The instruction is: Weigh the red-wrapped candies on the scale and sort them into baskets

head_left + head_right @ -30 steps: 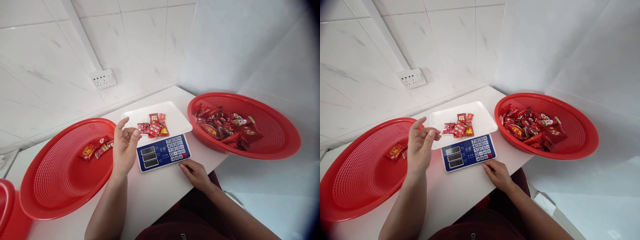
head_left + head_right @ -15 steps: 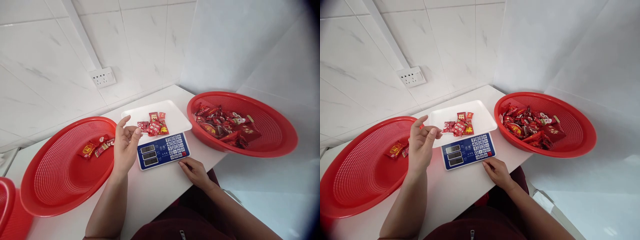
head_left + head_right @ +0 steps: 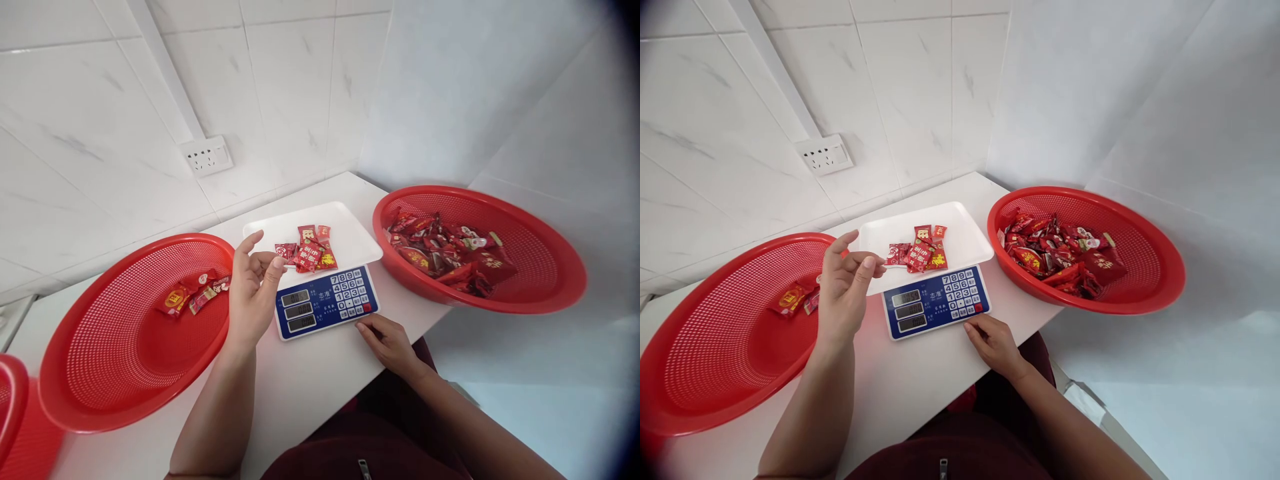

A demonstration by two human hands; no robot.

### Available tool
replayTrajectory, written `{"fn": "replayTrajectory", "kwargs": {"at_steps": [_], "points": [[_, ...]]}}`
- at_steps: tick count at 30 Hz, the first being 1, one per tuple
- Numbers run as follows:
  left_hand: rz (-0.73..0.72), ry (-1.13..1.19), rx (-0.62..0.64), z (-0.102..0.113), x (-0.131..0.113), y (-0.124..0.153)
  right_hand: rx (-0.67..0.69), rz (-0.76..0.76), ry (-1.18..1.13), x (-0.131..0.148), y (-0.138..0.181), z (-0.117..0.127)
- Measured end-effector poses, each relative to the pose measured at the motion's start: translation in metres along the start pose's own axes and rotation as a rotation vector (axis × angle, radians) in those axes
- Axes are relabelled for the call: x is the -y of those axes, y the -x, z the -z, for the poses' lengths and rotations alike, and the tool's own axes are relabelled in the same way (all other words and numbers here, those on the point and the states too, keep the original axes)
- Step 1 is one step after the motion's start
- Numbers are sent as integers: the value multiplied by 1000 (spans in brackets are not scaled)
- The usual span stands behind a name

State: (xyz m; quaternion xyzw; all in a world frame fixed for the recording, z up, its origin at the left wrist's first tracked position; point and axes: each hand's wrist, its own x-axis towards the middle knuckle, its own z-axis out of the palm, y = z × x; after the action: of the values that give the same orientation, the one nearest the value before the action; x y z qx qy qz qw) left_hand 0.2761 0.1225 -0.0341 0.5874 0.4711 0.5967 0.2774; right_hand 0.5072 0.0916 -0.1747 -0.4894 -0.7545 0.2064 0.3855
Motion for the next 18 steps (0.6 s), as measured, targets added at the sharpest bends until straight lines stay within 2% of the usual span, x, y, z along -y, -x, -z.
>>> {"fn": "replayTrajectory", "kwargs": {"at_steps": [5, 11, 14, 18], "points": [[-44, -53, -25, 2, 5, -2, -2, 42, 13, 4, -2, 1], [-60, -243, -57, 9, 22, -11, -117, 128, 29, 23, -20, 17], [-31, -375, 12, 10, 27, -13, -178, 184, 34, 32, -32, 26], [-52, -573, 197, 6, 31, -11, -258, 214, 45, 34, -39, 31]]}}
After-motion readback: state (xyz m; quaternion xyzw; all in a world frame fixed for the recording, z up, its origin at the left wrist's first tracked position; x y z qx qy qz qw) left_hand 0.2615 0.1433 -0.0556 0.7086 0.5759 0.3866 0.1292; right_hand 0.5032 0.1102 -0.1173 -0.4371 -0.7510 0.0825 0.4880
